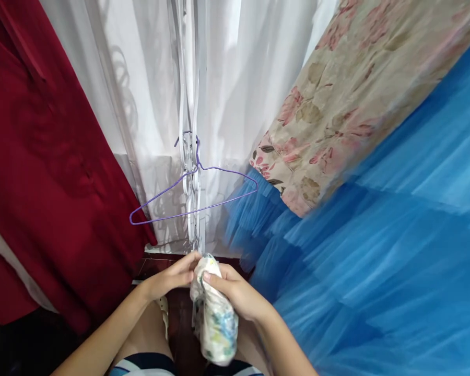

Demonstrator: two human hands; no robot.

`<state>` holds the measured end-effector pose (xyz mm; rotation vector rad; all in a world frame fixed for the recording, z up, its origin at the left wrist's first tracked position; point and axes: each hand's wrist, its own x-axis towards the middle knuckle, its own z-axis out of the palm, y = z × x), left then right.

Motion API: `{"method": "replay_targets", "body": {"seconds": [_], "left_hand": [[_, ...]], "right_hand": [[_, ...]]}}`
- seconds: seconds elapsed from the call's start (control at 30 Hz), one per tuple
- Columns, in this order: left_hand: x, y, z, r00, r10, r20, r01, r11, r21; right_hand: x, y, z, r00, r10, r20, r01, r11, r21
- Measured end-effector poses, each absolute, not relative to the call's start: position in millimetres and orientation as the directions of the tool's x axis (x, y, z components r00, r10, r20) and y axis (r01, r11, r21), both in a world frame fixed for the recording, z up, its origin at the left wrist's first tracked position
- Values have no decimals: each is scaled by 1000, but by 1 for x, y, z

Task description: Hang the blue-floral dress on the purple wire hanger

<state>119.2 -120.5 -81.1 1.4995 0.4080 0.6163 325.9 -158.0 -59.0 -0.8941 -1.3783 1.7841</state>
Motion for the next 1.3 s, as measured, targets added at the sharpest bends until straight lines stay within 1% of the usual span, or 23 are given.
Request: {"method": "replay_targets", "body": {"seconds": [0.07, 0.1, 0.13, 0.23, 0.3, 0.4, 0.43, 0.47, 0.53, 0.57, 0.63, 0.73, 0.8, 0.87, 0.93, 0.97, 1.03, 1.07, 1.13, 1.17, 1.23, 1.3], "left_hand": [[104, -131, -101, 850, 525, 45, -93, 65, 994], [99, -138, -110, 860, 511, 15, -62, 74, 995], [96, -146, -117, 853, 522, -11, -23, 59, 998], [91, -166, -130, 789, 611, -68, 86, -1, 996], [86, -174, -132, 760, 639, -119, 111, 53, 992], [69, -173, -125, 739, 650, -178, 71, 188, 980], [61, -170, -120, 739, 649, -182, 74, 189, 979], [52, -166, -114, 741, 648, -177, 99, 154, 983], [34, -155, -98, 734, 658, -166, 224, -5, 974], [26, -150, -90, 722, 672, -163, 309, -102, 946], [14, -142, -78, 693, 706, -149, 463, -276, 842], [4, -136, -74, 639, 765, -74, 619, -455, 640], [-1, -130, -79, 603, 797, 36, 673, -532, 513], [-11, -120, -80, 571, 803, 172, 684, -581, 442], [-27, -105, -74, 539, 796, 275, 669, -603, 434], [-36, -95, -68, 514, 798, 315, 663, -602, 444], [-53, -74, -50, 450, 811, 374, 673, -583, 455], [-61, -62, -39, 418, 816, 400, 689, -571, 446], [-70, -38, -20, 360, 818, 449, 725, -548, 416], [-71, -27, -11, 339, 813, 474, 736, -543, 405], [-66, -9, 5, 299, 791, 534, 737, -547, 398], [-50, 0, 17, 260, 766, 588, 720, -559, 410]], "right_hand": [[329, -157, -47, -520, 850, -84, -117, -168, -979], [330, -156, -40, -512, 856, -70, -104, -142, -984], [331, -154, -34, -503, 862, -56, -86, -114, -990], [332, -149, -18, -488, 872, -33, -43, -62, -997], [334, -146, -10, -464, 885, -37, -51, -68, -996], [343, -143, -2, -408, 911, -53, -103, -103, -989], [347, -142, 1, -382, 922, -59, -120, -112, -986], [351, -140, 3, -349, 935, -62, -132, -114, -985], [358, -134, 9, -280, 959, -48, -135, -89, -987], [360, -131, 12, -250, 968, -24, -127, -58, -990], [360, -123, 16, -213, 976, 51, -96, 31, -995], [353, -112, 16, -199, 967, 156, -40, 151, -988], [350, -107, 12, -184, 965, 189, -14, 190, -982], [349, -103, 9, -165, 961, 220, 19, 227, -974], [351, -97, 7, -171, 946, 275, 102, 294, -950], [351, -92, 7, -189, 932, 311, 170, 343, -924], [350, -79, 7, -237, 893, 383, 354, 446, -822], [348, -71, 7, -255, 878, 405, 467, 478, -743], [340, -55, 5, -260, 874, 410, 671, 469, -574], [335, -48, 3, -247, 881, 404, 740, 441, -508], [325, -39, -4, -214, 893, 397, 806, 391, -445], [316, -37, -12, -198, 892, 406, 813, 381, -440]]}}
